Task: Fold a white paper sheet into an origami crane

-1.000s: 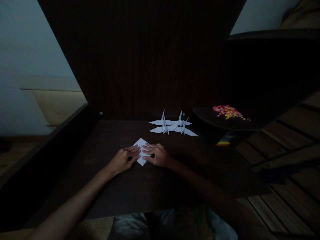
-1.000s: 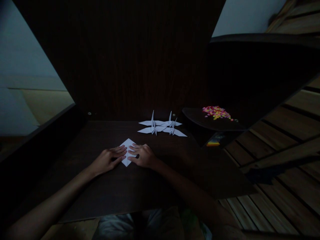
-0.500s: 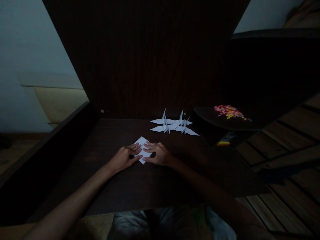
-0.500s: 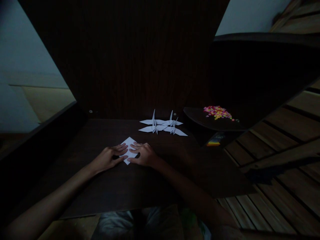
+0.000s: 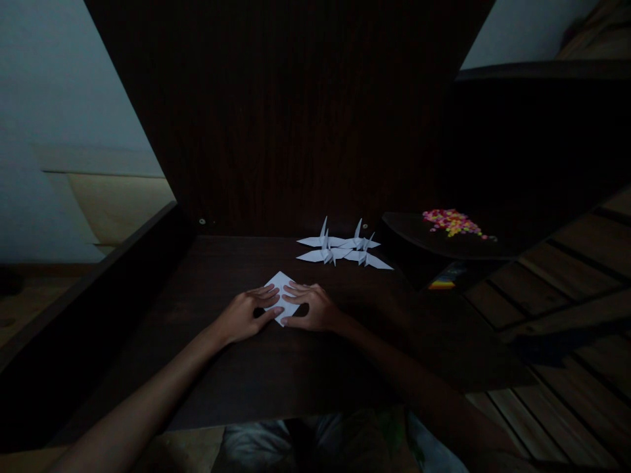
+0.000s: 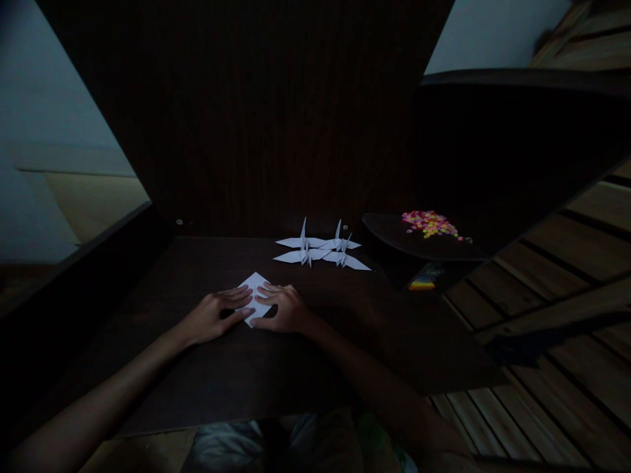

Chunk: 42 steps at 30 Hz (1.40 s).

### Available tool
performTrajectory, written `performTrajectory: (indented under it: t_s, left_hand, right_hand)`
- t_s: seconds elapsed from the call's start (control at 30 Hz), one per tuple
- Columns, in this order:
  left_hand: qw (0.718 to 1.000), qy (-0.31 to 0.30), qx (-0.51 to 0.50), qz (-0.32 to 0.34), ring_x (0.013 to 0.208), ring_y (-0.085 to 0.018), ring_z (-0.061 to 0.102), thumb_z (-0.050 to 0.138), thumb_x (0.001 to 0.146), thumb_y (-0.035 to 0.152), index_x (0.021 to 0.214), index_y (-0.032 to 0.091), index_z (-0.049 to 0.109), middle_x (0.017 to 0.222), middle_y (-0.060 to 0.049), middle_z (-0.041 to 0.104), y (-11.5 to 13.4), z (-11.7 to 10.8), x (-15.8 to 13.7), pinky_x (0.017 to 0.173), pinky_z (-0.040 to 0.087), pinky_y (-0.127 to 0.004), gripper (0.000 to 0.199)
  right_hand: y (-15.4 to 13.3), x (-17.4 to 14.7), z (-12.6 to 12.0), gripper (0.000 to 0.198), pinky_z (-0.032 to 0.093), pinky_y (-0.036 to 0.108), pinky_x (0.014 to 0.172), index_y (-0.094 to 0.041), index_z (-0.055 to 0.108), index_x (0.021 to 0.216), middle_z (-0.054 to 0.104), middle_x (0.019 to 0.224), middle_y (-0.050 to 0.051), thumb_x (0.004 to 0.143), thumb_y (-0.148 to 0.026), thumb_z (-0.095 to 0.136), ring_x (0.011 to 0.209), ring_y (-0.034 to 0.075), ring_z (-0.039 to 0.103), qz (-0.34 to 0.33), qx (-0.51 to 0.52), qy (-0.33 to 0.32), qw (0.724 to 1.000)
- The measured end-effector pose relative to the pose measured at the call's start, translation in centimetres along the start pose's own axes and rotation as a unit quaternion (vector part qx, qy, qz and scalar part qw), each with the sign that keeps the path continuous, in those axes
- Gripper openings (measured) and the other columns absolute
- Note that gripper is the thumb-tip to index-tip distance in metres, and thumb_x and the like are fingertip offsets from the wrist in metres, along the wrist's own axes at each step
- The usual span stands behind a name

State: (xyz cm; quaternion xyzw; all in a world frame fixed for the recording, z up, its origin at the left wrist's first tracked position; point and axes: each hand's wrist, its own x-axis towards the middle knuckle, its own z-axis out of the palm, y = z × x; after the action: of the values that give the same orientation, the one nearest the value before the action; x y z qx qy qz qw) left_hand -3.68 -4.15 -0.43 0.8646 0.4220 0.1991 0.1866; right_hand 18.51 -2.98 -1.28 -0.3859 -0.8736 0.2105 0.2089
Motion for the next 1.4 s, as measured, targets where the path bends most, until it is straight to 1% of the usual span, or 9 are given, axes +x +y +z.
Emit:
performTrajectory:
  t_s: [0.1, 0.4, 0.57, 0.7, 0.8, 0.93, 1.1, 1.27, 1.4]
  left_hand:
    - [1.000, 0.002, 0.004, 0.009, 0.126, -0.022, 0.047, 0.043, 0.091, 0.041, 0.120, 0.022, 0.062, 0.129, -0.004, 0.056, -0.1, 0.1, 0.0, 0.109, 0.036, -0.041, 0.039]
    - [0.999, 0.034, 0.007, 0.019, 0.122, -0.024, 0.051, 0.056, 0.083, 0.045, 0.117, 0.020, 0.063, 0.127, -0.007, 0.057, -0.6, 0.7, 0.1, 0.106, 0.040, -0.042, 0.042]
    - [0.999, 0.033, 0.009, 0.024, 0.120, -0.024, 0.053, 0.054, 0.084, 0.046, 0.120, 0.020, 0.061, 0.126, -0.007, 0.060, -0.7, 0.7, 0.0, 0.105, 0.041, -0.042, 0.045]
    - [0.997, 0.069, 0.035, -0.015, 0.132, -0.028, 0.039, 0.057, 0.081, 0.050, 0.136, 0.015, 0.044, 0.141, -0.013, 0.044, -0.5, 0.4, 0.0, 0.107, 0.036, -0.045, 0.066]
    - [0.993, 0.081, 0.054, -0.069, 0.136, -0.034, 0.028, 0.062, 0.073, 0.057, 0.137, 0.010, 0.041, 0.146, -0.017, 0.036, -0.5, 0.4, 0.0, 0.109, 0.031, -0.050, 0.082]
    - [0.992, 0.070, 0.045, -0.097, 0.135, -0.034, 0.030, 0.062, 0.071, 0.060, 0.130, 0.014, 0.049, 0.142, -0.015, 0.042, -0.8, 0.6, 0.0, 0.109, 0.031, -0.051, 0.076]
    - [0.987, 0.113, 0.031, -0.114, 0.128, -0.033, 0.040, 0.069, 0.064, 0.059, 0.124, 0.016, 0.050, 0.137, -0.015, 0.048, -0.6, 0.5, -0.1, 0.102, 0.039, -0.050, 0.076]
    - [0.992, 0.105, 0.049, -0.053, 0.120, -0.031, 0.046, 0.063, 0.073, 0.054, 0.099, 0.020, 0.066, 0.126, -0.011, 0.057, -0.1, 0.0, 0.0, 0.099, 0.042, -0.048, 0.043]
    - [0.993, 0.100, 0.057, -0.040, 0.117, -0.030, 0.048, 0.058, 0.080, 0.048, 0.095, 0.019, 0.070, 0.117, -0.010, 0.064, -0.2, 0.1, 0.1, 0.098, 0.042, -0.046, 0.035]
  right_hand:
    - [-0.1, -0.1, -0.2, 0.046, 0.034, 0.043, 0.105, -0.027, 0.062, 0.119, 0.053, 0.133, 0.006, 0.076, -0.045, 0.065, 0.129, 0.024, 0.044, 0.008, 0.002, -0.003, 1.000]
    - [0.1, -0.1, 0.4, 0.057, 0.035, 0.043, 0.104, -0.026, 0.062, 0.119, 0.053, 0.133, 0.007, 0.070, -0.054, 0.068, 0.129, 0.026, 0.044, 0.000, -0.001, 0.009, 1.000]
    - [-0.1, -0.1, 0.1, 0.053, 0.035, 0.045, 0.104, -0.025, 0.063, 0.116, 0.054, 0.132, 0.007, 0.071, -0.052, 0.068, 0.128, 0.026, 0.045, 0.003, 0.014, 0.013, 1.000]
    - [0.3, 0.0, -0.4, 0.046, 0.037, 0.040, 0.105, -0.018, 0.063, 0.118, 0.058, 0.129, 0.009, 0.078, -0.041, 0.064, 0.126, 0.023, 0.047, 0.032, 0.062, 0.080, 0.994]
    - [0.9, 0.1, -0.5, 0.056, 0.037, 0.041, 0.104, -0.015, 0.059, 0.123, 0.057, 0.129, 0.011, 0.072, -0.037, 0.069, 0.125, 0.025, 0.046, 0.050, 0.051, 0.113, 0.991]
    - [1.1, 0.1, -0.2, 0.067, 0.039, 0.042, 0.101, -0.018, 0.053, 0.129, 0.059, 0.125, 0.011, 0.067, -0.037, 0.073, 0.119, 0.026, 0.048, 0.063, 0.043, 0.103, 0.992]
    - [0.6, 0.4, 0.2, 0.067, 0.040, 0.041, 0.097, -0.016, 0.056, 0.123, 0.061, 0.118, 0.012, 0.064, -0.040, 0.076, 0.113, 0.026, 0.049, 0.062, 0.042, 0.117, 0.990]
    - [0.6, 0.6, 0.8, 0.048, 0.041, 0.042, 0.095, -0.017, 0.066, 0.107, 0.061, 0.116, 0.011, 0.065, -0.040, 0.076, 0.110, 0.026, 0.049, 0.056, 0.019, 0.132, 0.989]
    - [0.7, 0.5, 1.3, 0.032, 0.042, 0.043, 0.094, -0.018, 0.070, 0.097, 0.061, 0.113, 0.011, 0.072, -0.037, 0.072, 0.107, 0.026, 0.049, 0.033, 0.001, 0.150, 0.988]
